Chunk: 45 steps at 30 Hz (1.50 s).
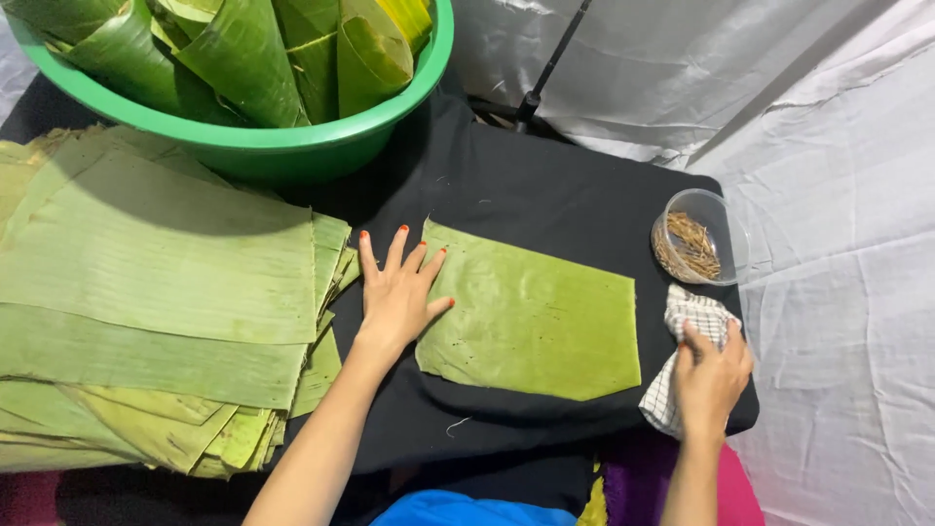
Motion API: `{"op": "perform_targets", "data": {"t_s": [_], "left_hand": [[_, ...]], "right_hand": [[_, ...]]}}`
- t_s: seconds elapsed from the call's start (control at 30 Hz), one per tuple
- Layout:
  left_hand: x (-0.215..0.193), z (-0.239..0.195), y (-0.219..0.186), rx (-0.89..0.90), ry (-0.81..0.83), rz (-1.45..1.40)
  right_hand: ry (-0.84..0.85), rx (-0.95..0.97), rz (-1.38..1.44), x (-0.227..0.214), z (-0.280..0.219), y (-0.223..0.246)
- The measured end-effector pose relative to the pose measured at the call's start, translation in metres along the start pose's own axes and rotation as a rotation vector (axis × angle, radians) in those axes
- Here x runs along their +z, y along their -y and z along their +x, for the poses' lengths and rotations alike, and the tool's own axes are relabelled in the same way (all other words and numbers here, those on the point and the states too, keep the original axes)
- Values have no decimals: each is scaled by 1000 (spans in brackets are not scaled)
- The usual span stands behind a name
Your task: Cleaning banana leaves with a cloth and folding them into cone shapes, secured with small wooden pins.
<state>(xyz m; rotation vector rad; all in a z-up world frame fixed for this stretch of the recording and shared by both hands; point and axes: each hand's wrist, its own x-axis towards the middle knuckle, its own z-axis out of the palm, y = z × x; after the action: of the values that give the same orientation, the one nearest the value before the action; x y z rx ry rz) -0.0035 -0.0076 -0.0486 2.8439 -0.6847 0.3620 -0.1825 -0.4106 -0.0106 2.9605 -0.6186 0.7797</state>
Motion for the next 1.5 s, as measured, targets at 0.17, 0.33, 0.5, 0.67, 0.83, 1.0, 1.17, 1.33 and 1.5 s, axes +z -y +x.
{"op": "perform_targets", "data": {"t_s": [0.17,0.33,0.5,0.67,0.83,1.0,1.17,1.33,1.5], "left_hand": [[-36,7,-9,-48,-180,-56],[-23,12,-4,-68,-164,1],[-15,8,-14,-114,-29,-73],[-14,11,-16,-147,77,-166],[-28,13,-12,-229,123,-385],[-28,16,-8,-309,153,-561],[-25,20,4,-377,156,-753],[-48,20,2,-335,30,-915],[-27,20,12,-278,-178,-1065]], "right_hand": [[130,75,246,-19,-3,61],[304,196,272,9,-5,54],[436,368,411,22,-6,39],[387,450,643,43,-16,22],[400,476,919,19,-10,23],[468,520,1116,15,-11,1],[449,537,1152,11,-13,2],[492,597,1311,-2,1,5],[114,242,1137,-5,8,17]]}}
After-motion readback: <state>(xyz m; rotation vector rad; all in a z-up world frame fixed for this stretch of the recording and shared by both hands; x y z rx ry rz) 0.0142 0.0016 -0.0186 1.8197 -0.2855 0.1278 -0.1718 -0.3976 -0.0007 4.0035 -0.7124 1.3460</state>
